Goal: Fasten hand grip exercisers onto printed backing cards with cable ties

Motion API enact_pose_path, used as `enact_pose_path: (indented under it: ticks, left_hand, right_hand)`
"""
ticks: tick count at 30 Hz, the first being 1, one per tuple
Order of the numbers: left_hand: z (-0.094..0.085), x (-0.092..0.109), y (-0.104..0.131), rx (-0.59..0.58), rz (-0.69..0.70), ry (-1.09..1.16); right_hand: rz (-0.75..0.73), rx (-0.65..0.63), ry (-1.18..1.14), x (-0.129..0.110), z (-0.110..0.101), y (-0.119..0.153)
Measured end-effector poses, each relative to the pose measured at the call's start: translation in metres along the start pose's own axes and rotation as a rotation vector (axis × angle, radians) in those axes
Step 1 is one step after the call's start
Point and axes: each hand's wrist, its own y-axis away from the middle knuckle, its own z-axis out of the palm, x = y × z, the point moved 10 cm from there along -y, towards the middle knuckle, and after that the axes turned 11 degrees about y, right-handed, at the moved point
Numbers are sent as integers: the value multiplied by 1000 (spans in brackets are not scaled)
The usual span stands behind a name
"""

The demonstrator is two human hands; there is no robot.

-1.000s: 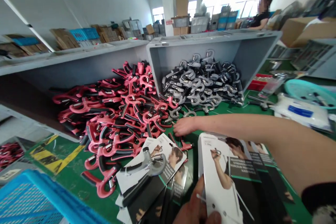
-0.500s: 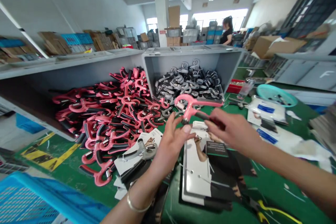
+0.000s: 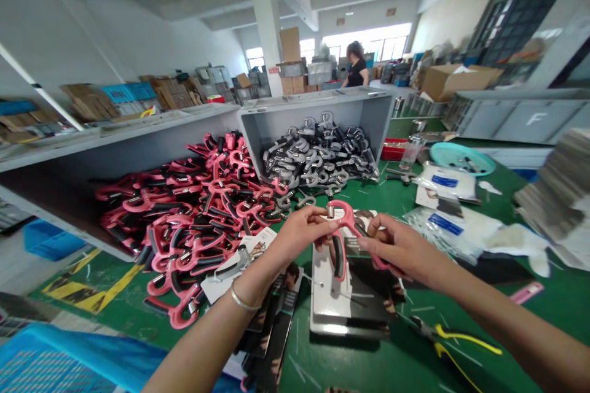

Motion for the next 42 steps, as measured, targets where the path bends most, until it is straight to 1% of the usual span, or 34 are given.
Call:
enact_pose_path:
  ticks: [2,4,5,7,9,11,13,14,16,19,21,24,26,30,32,34,36,39,42]
  left_hand:
    - [-7,-11,-5,33,17,-138]
    - [-7,-20,-2,22,33,-293]
    - [-7,-20,1,24,62,-386]
    - [-6,-10,9,60,172,-582]
    - [-2,5,12,90,297,-727]
    - [5,9,7,56,347,-782]
    - [11,2,-3,-10,329,-775]
    - [12,-2,-7,-31,313,-761]
    - [10,-10,-13,-22,281,-718]
    - [1,-17,-15,37,235,-659]
    - [-3,-19,-16,47,209,-637]
    - [-4,-19,-19,44,181,-613]
    - [0,-19,-18,8,169,-608]
    - [15,-14,-12,-77,232,-664]
    - [21,-12,-11,-88,268,-698]
    - [25,-11,-12,-109,283,-710]
    - [29,-8,-11,-123,310,-697]
    - [33,-3,-4,-133,351,-647]
    - [32,-5,4,-106,335,-609]
  right_hand:
    - [59,3,48,14,9,3]
    - [62,61,204,22,11,11]
    - [61,114,317,24,9,17]
    - [42,225,534,22,3,30]
    - [-66,268,637,8,7,38]
    - [-239,229,634,-11,21,40]
    - [-351,199,609,-25,32,37]
    - [-367,196,594,-28,36,33]
    - [-355,218,553,-27,37,24]
    - [-295,277,505,-21,30,14]
    - [-273,301,499,-20,23,11]
    - [-265,288,508,-24,17,11]
    - [-268,262,516,-28,16,15]
    - [-292,212,519,-30,26,29]
    - [-283,226,516,-26,31,32]
    - [-286,255,495,-22,32,28]
    - [-295,285,436,-19,30,20]
    - [-288,345,294,-12,20,8]
    - [-283,427,161,-6,9,3]
